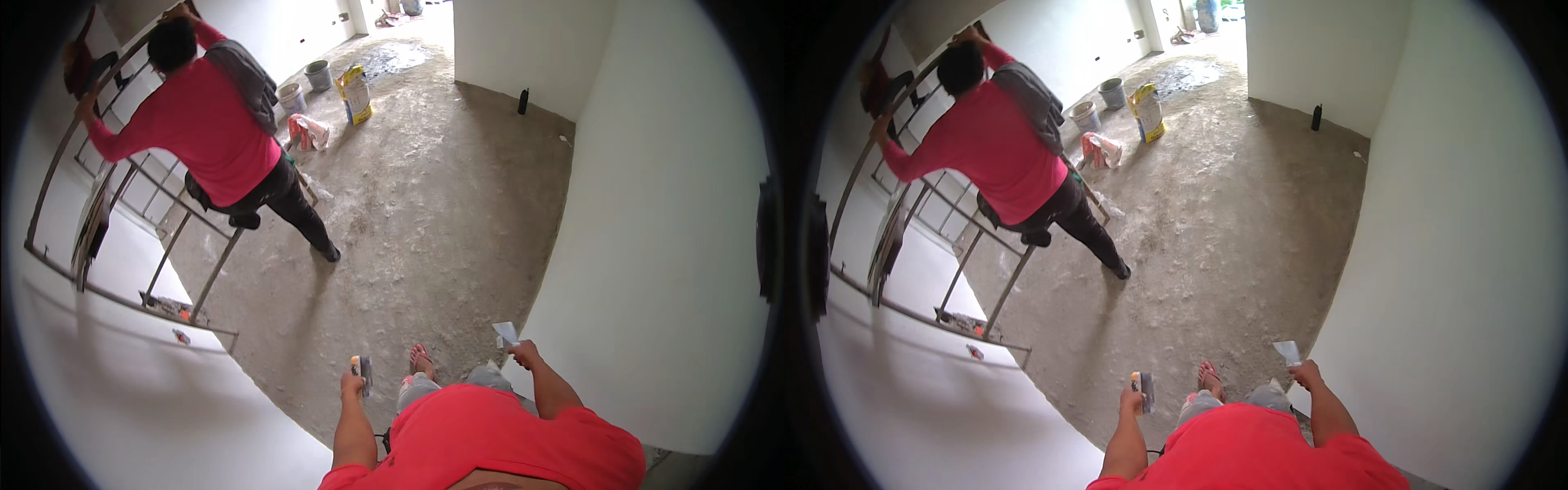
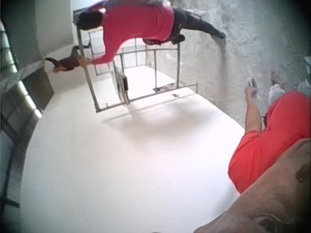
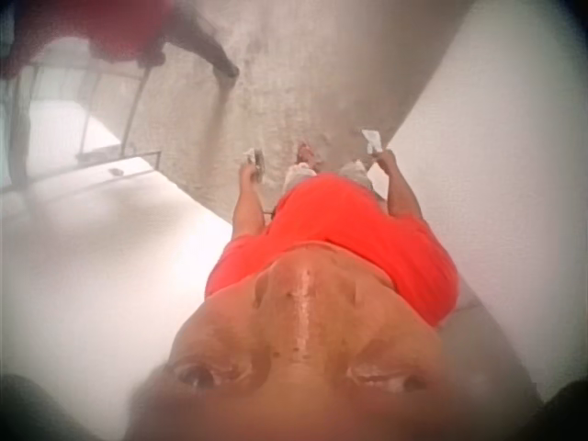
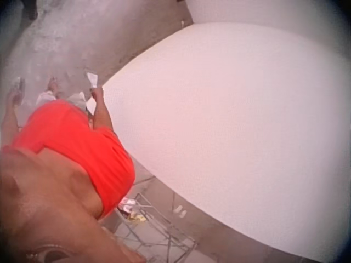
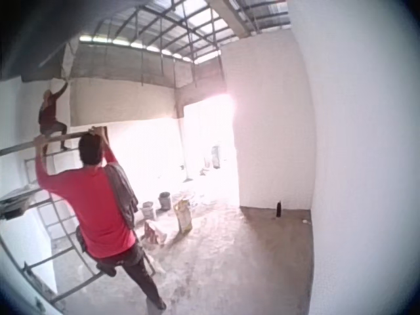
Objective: The person scoops plaster from a bag onto a hawk and spreads it onto a wall using a trowel. The person repeatedly returns to the bag to gather more plaster and continues applying it to the wall surface.
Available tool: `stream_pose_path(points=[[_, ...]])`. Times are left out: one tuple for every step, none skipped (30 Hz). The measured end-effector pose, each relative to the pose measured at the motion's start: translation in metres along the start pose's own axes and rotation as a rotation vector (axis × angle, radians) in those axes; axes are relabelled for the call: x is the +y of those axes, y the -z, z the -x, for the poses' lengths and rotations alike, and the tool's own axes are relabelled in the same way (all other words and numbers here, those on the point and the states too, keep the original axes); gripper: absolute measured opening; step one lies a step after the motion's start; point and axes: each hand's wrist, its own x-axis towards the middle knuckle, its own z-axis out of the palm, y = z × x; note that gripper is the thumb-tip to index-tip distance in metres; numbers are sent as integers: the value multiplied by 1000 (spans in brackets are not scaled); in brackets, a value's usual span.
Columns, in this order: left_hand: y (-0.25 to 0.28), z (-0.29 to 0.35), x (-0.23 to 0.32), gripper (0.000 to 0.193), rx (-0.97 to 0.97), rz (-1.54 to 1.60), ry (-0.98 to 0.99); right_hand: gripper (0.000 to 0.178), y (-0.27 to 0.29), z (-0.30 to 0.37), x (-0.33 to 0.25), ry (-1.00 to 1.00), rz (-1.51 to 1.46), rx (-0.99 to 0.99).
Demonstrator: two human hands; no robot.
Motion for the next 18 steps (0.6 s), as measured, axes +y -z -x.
stream_pose_path(points=[[10,-14,29,33,-20,-58,-20,18,7,9,-8,-74,-58,-3],[22,-35,47,32,-34,-108,-65,16,7,21,-27,-141,-120,-6],[32,-57,67,32,-49,-158,-109,19,6,9,-17,-37,-5,-32],[38,-80,97,31,-64,-210,-177,23,6,-2,8,66,97,-36],[44,-95,124,31,-59,-217,-199,24,2,-3,17,164,368,1],[47,-104,154,31,-56,-224,-221,26,-2,-1,25,257,641,41],[48,-110,185,31,-56,-230,-245,23,-6,2,33,21,354,13],[49,-124,208,32,-72,-223,-258,21,-12,2,35,-195,64,-23],[47,-135,223,33,-79,-215,-249,8,-17,-5,38,-264,-87,11],[49,-150,238,33,-95,-210,-253,20,-25,-5,38,-341,-245,55],[44,-159,268,34,-118,-208,-281,21,-27,-12,58,-204,-120,51],[41,-162,295,35,-132,-213,-300,20,-23,-17,50,-336,-251,93],[45,-166,322,35,-140,-216,-311,19,-20,-23,35,-434,-319,107],[49,-176,331,35,-130,-207,-313,19,-13,-34,18,-474,-349,110],[52,-194,339,35,-97,-181,-321,18,-4,-54,-5,-476,-367,105],[57,-204,341,35,-88,-172,-322,17,7,-61,-26,-489,-371,105],[62,-218,346,34,-73,-207,-272,17,23,-83,-55,-485,-374,108],[70,-225,357,33,-60,-230,-222,17,45,-99,-87,-486,-374,118]])
